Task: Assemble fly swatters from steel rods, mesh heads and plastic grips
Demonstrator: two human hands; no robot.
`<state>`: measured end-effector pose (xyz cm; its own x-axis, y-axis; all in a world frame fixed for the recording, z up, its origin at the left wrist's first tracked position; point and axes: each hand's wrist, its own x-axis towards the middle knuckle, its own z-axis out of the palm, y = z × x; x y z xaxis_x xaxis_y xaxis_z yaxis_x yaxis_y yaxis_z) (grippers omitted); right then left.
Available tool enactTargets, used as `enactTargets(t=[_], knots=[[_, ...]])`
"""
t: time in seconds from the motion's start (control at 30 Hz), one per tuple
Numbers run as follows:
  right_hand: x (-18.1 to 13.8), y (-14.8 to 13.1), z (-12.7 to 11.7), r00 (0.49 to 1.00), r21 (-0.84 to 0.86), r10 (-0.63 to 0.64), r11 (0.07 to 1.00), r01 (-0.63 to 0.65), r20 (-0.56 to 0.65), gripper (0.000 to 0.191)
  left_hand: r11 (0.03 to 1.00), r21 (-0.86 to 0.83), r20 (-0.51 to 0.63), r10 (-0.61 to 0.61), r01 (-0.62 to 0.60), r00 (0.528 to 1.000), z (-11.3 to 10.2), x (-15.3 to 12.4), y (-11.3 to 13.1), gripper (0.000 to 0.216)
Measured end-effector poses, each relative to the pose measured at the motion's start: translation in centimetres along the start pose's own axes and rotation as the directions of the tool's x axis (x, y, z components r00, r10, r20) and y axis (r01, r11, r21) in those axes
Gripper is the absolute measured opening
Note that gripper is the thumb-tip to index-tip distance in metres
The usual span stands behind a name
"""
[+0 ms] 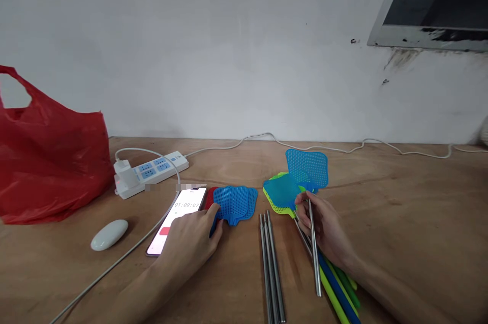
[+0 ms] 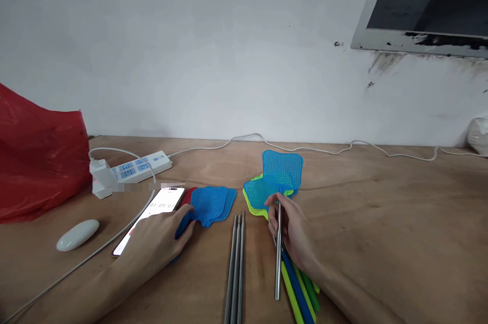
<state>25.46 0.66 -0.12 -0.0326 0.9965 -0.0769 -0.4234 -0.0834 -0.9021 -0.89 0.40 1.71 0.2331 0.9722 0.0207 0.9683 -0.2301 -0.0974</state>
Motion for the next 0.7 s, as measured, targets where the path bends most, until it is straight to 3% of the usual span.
enactTargets(t=[0.2, 0.43, 0.57, 0.7], knots=[[-0.15, -0.20, -0.09, 0.992, 0.089, 0.059, 0.994, -0.069, 0.114, 0.030, 1.000, -0.017, -0.039, 0.014, -0.014, 0.999, 0.17, -0.11, -0.06, 0.025], [-0.07, -0.02, -0.12, 0.928, -0.012, 0.117, 0.993, -0.120, 0.354, 0.040, 0.931, -0.317, -0.251, 0.102, -0.181, 0.963, 0.69, -0.49, -0.06, 0.024], [-0.40, 0.50, -0.14, 0.875, -0.075, 0.175, 0.984, -0.159, 0.451, 0.042, 0.789, -0.564, -0.356, 0.034, -0.244, 0.934, 0.64, -0.57, -0.10, 0.025], [-1.00, 0.62, -0.11, 0.809, -0.171, 0.255, 0.966, -0.192, 0.529, 0.041, 0.561, -0.786, -0.352, -0.063, -0.258, 0.934, 0.12, -0.67, -0.12, 0.032]])
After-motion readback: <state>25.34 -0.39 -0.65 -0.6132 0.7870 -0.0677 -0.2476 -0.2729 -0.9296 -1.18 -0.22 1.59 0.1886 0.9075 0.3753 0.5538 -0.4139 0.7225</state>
